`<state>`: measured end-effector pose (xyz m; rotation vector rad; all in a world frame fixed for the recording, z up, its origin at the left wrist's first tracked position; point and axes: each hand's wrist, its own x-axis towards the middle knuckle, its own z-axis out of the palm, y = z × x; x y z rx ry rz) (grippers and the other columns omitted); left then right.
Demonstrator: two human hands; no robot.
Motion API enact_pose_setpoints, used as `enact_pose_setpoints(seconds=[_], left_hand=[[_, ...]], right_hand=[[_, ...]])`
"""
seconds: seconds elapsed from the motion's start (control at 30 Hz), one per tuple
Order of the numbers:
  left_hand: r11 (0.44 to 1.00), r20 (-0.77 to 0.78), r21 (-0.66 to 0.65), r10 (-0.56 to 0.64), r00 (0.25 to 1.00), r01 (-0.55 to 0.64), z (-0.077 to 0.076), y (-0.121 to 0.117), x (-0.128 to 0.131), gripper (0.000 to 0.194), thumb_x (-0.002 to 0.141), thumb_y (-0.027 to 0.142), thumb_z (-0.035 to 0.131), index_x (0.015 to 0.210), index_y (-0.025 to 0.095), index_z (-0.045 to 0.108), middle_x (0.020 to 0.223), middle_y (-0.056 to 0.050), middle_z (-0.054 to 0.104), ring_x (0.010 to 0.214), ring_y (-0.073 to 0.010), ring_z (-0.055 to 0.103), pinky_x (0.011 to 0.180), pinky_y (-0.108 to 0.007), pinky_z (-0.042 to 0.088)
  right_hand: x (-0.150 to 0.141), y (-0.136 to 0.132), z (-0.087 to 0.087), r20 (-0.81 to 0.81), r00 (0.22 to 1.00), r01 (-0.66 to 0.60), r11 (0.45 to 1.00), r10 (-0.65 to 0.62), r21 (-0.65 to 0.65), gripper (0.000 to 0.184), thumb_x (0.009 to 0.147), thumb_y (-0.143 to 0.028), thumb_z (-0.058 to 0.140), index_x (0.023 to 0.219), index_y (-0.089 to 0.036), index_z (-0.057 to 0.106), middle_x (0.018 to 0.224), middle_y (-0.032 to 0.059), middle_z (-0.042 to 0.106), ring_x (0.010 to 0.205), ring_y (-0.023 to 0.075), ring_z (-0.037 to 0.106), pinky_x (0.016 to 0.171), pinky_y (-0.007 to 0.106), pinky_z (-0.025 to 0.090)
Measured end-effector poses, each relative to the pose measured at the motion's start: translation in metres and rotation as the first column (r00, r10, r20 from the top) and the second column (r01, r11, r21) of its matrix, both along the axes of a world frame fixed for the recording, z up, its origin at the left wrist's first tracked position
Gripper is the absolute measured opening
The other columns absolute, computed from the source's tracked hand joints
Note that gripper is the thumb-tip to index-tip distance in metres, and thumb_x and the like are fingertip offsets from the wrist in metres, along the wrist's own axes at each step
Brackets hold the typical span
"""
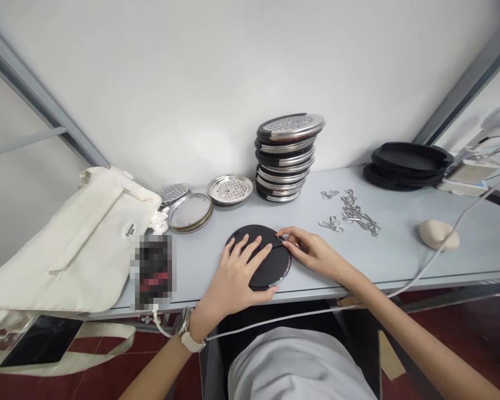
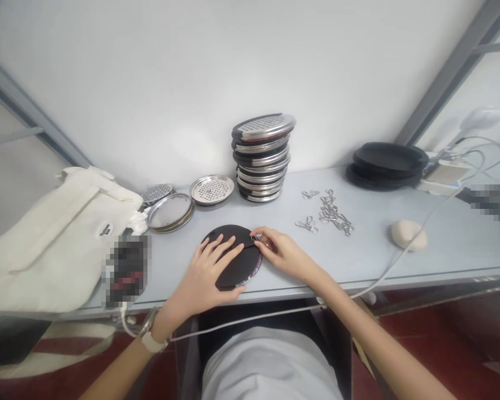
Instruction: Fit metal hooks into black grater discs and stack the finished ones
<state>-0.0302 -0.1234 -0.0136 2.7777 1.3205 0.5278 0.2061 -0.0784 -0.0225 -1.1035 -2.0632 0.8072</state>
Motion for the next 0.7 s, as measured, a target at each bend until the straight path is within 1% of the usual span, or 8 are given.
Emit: enact_pose_setpoints(seconds=[0.1, 0.17, 0.3, 0.47, 0.6, 0.7], left_hand=[[1.0, -0.001, -0.004, 0.003, 1.0, -0.003, 0.0002, -0.0001, 0.0, 0.078, 0.08, 0.052, 0.064, 0.148, 0.025, 0.037, 0.154, -0.006, 0.036, 0.141, -0.0341, 0.029, 0.115, -0.054, 0.02], [1.0, 0.0, 0.0, 0.002, 1.0, -0.002, 0.0002, 0.0, 0.0001, 0.078, 0.08, 0.051, 0.065, 0.148, 0.025, 0.038, 0.153, -0.007, 0.038, 0.141, -0.0342, 0.03, 0.115, -0.054, 0.021], [1.0, 0.006, 0.011, -0.005, 1.0, 0.005, -0.0005, 0.0005, 0.0002, 0.078, 0.079, 0.051, 0.066, 0.147, 0.025, 0.038, 0.152, -0.008, 0.038, 0.141, -0.0348, 0.03, 0.115, -0.054, 0.021], [1.0, -0.003, -0.006, 0.0, 1.0, 0.0, -0.0004, 0.0002, 0.0005, 0.078, 0.081, 0.052, 0.064, 0.148, 0.024, 0.037, 0.154, -0.007, 0.036, 0.142, -0.0342, 0.028, 0.115, -0.054, 0.019], [1.0, -0.007, -0.01, 0.003, 1.0, -0.003, 0.0003, 0.0, 0.0004, 0.078, 0.08, 0.052, 0.065, 0.148, 0.024, 0.037, 0.154, -0.006, 0.036, 0.142, -0.034, 0.028, 0.115, -0.054, 0.019], [1.0, -0.003, 0.0, 0.0, 1.0, 0.0, 0.0005, 0.0003, 0.0003, 0.078, 0.08, 0.052, 0.065, 0.148, 0.024, 0.038, 0.153, -0.007, 0.037, 0.141, -0.0342, 0.03, 0.115, -0.054, 0.021]], right_hand=[[-0.0002, -0.0008, 0.0005, -0.001, 1.0, -0.002, 1.0, 0.002, -0.009, 0.029, 0.098, -0.039, 0.043, 0.117, -0.021, 0.056, 0.064, -0.0041, 0.046, 0.055, 0.0135, 0.043, 0.055, 0.025, 0.039], [-0.0005, -0.0012, 0.0009, 0.001, 1.0, -0.001, 1.0, 0.001, -0.007, 0.029, 0.098, -0.039, 0.043, 0.117, -0.021, 0.056, 0.064, -0.0043, 0.045, 0.055, 0.0133, 0.042, 0.054, 0.025, 0.039], [-0.0006, -0.0014, 0.0007, -0.001, 1.0, 0.006, 1.0, -0.006, -0.001, 0.029, 0.097, -0.039, 0.044, 0.116, -0.021, 0.056, 0.063, -0.0043, 0.047, 0.054, 0.0128, 0.043, 0.053, 0.024, 0.04], [0.0003, -0.0011, -0.0006, -0.027, 1.0, 0.01, 1.0, -0.011, -0.012, 0.024, 0.098, -0.039, 0.044, 0.106, -0.021, 0.058, 0.067, -0.0026, 0.052, 0.058, 0.0135, 0.047, 0.056, 0.025, 0.041], [0.0001, -0.002, 0.0005, -0.034, 0.999, 0.032, 0.999, -0.032, 0.011, 0.024, 0.097, -0.039, 0.045, 0.107, -0.021, 0.058, 0.068, -0.0022, 0.053, 0.059, 0.0139, 0.049, 0.057, 0.025, 0.042], [-0.0003, -0.0032, 0.0023, -0.037, 0.998, 0.049, 0.998, -0.048, 0.032, 0.024, 0.098, -0.039, 0.044, 0.107, -0.021, 0.058, 0.071, -0.0008, 0.057, 0.063, 0.0147, 0.053, 0.059, 0.026, 0.043]])
